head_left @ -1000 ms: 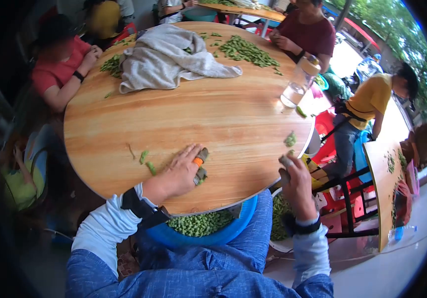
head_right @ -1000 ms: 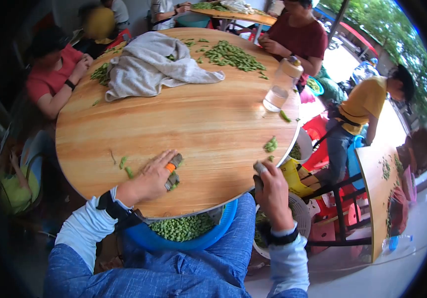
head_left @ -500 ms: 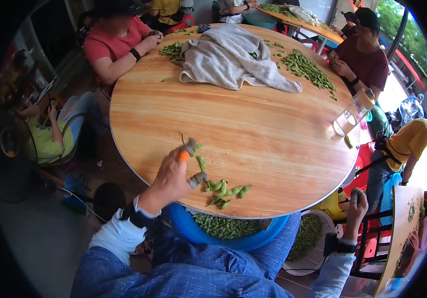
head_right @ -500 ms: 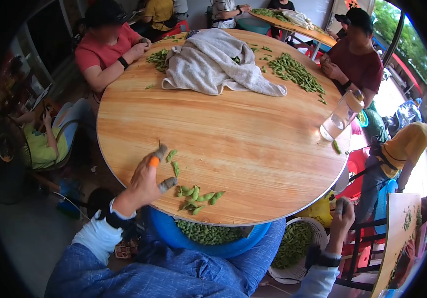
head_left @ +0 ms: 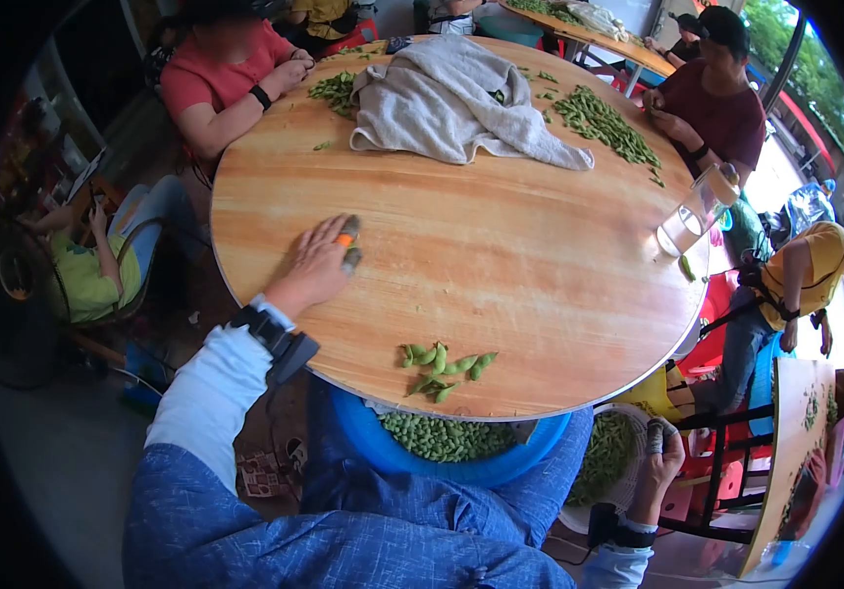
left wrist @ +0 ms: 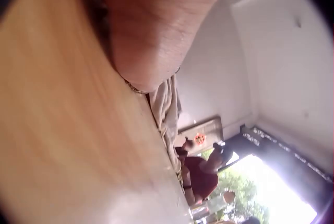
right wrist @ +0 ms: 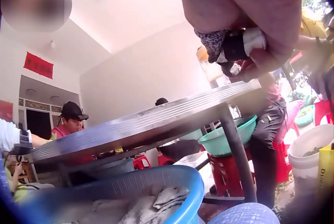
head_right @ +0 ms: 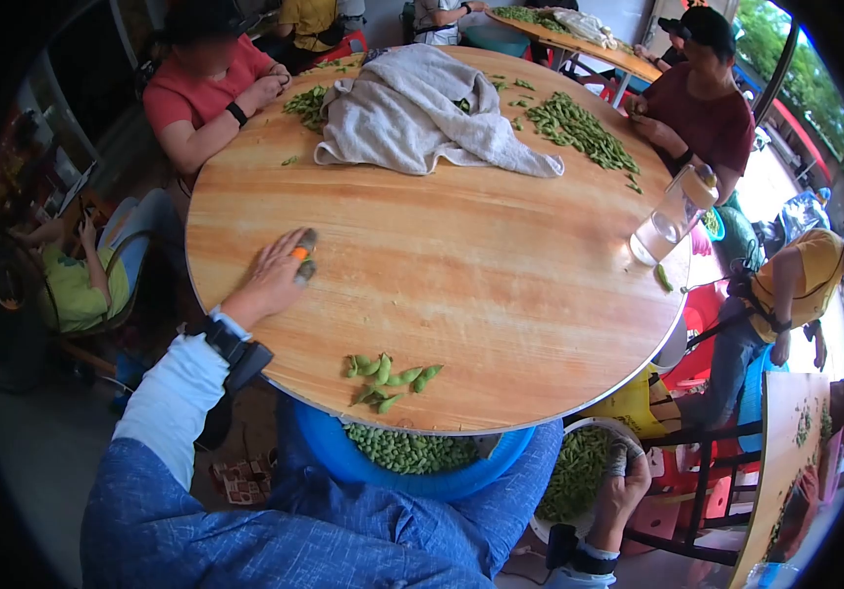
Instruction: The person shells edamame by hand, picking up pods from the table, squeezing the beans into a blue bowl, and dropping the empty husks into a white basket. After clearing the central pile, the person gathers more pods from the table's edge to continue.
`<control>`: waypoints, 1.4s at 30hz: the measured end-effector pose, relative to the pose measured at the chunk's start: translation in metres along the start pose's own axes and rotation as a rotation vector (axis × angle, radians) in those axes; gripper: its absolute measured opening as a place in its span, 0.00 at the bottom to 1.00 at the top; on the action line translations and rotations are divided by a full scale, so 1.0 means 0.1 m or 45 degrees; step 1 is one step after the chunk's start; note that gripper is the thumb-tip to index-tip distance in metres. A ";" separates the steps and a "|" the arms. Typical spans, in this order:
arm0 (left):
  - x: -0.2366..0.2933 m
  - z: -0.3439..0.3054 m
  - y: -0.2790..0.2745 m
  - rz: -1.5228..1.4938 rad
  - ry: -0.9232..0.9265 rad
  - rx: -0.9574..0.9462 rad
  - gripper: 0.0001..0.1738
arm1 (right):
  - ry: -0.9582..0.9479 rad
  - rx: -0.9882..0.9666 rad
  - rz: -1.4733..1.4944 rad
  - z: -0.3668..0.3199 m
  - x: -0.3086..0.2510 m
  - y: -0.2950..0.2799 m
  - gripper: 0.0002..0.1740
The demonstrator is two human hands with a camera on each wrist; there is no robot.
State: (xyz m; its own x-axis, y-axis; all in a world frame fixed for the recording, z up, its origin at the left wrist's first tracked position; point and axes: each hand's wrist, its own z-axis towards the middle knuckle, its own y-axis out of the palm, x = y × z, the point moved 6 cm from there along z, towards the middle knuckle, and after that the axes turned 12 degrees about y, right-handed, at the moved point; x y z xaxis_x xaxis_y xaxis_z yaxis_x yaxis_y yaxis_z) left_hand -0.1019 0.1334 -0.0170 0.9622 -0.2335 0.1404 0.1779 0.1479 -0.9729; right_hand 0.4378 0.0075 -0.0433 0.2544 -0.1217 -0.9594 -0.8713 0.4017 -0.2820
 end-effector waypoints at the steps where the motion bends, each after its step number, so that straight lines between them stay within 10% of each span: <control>1: -0.13 -0.20 -0.15 0.009 -0.080 0.025 0.29 | 0.004 0.020 0.020 -0.01 0.03 -0.04 0.08; 8: -0.71 -1.62 -0.88 0.566 -0.693 0.140 0.30 | 0.079 -0.073 0.117 -0.02 0.19 0.08 0.10; 13: 0.12 -1.11 -1.08 -0.158 -0.037 0.506 0.13 | 0.119 -0.214 0.314 -0.11 -0.04 0.45 0.11; 16: 0.96 -0.61 -0.93 -0.729 0.282 0.245 0.13 | -0.010 -0.242 0.143 -0.27 -0.41 0.64 0.11; 23: 1.65 -0.24 -0.13 -0.515 1.021 -0.278 0.14 | 0.092 -0.352 0.148 -0.52 -0.31 0.71 0.06; 32: 1.50 -0.16 -0.19 -0.449 0.801 -0.093 0.09 | -0.001 -0.584 0.261 -0.59 -0.77 1.15 0.08; 35: 1.32 -0.08 -0.27 -0.524 0.381 -0.036 0.09 | 0.108 -0.738 0.349 -0.68 -0.95 1.44 0.11; 38: 1.32 -0.10 -0.35 -1.073 0.226 0.070 0.15 | 0.239 -0.923 0.430 -0.75 -1.06 1.73 0.16; 42: 1.57 -0.24 -0.44 -1.152 0.370 0.157 0.22 | 0.357 -1.113 0.549 -0.76 -1.17 2.04 0.23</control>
State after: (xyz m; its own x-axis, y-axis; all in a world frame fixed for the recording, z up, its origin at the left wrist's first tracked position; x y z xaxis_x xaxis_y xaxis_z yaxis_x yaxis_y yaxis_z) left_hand 0.0366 0.0671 0.0438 0.3636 -0.5360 0.7620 0.8651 -0.1091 -0.4895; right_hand 0.1987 0.0342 0.0119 -0.1639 -0.3768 -0.9117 -0.8960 -0.3298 0.2974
